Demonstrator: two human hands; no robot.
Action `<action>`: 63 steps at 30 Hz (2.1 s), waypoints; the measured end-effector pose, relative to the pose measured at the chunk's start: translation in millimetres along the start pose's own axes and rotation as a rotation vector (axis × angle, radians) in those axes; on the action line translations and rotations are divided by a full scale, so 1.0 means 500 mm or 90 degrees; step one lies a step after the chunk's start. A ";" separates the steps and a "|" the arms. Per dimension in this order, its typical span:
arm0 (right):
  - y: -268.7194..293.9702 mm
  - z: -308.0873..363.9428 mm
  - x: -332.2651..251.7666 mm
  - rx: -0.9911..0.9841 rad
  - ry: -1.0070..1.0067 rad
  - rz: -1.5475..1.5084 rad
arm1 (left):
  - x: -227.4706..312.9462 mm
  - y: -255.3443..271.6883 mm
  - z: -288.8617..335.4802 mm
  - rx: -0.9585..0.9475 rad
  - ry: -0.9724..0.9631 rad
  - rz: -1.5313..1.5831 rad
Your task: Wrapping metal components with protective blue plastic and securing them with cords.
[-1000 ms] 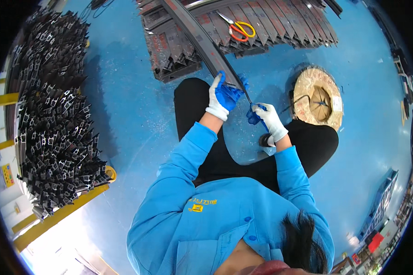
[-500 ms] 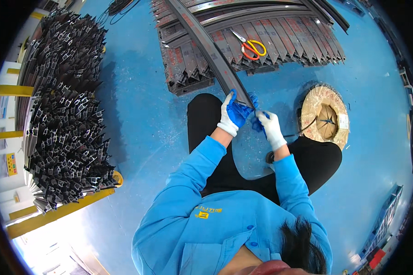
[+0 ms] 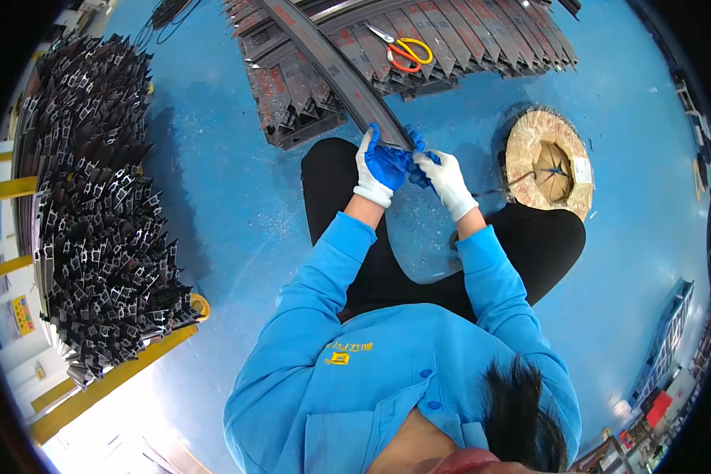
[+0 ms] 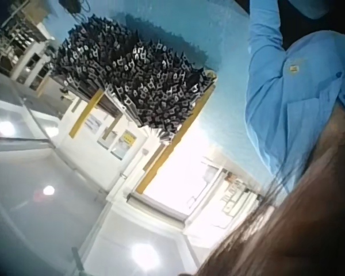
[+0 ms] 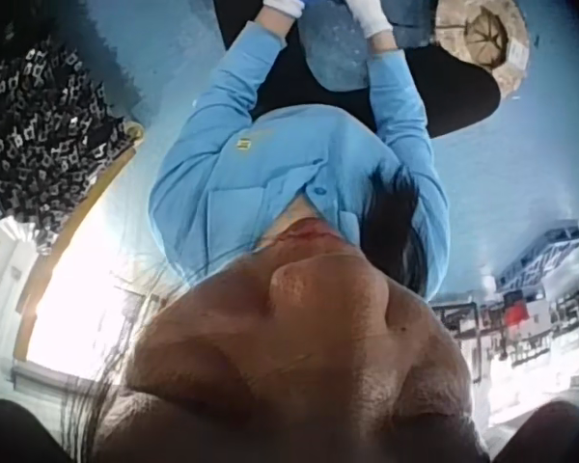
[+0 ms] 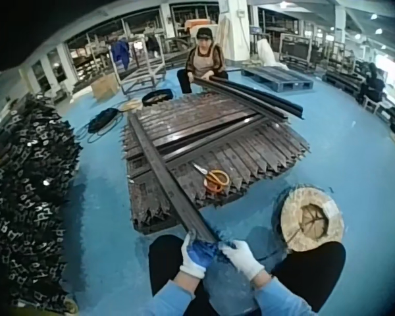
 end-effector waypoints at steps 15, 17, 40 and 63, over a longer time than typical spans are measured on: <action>0.045 0.024 0.048 -0.104 -0.018 0.072 | 0.009 0.022 -0.006 0.001 -0.017 0.002; 0.044 0.033 0.050 -0.136 -0.021 0.118 | 0.005 0.029 -0.003 0.026 -0.025 0.007; 0.028 0.033 0.047 -0.143 -0.076 -0.102 | 0.012 0.014 -0.011 0.062 -0.016 -0.027; 0.006 0.010 0.012 -0.012 -0.001 -0.066 | 0.017 0.011 -0.019 -0.006 -0.023 -0.025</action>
Point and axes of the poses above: each hand's wrist, its own z-axis away from the middle knuckle, its own y-axis out of the back of the hand, x = y × z, the point moved 7 cm from there along -z, towards the middle knuckle, and after that the axes turned 14 degrees about -x, right-handed, at the moved point
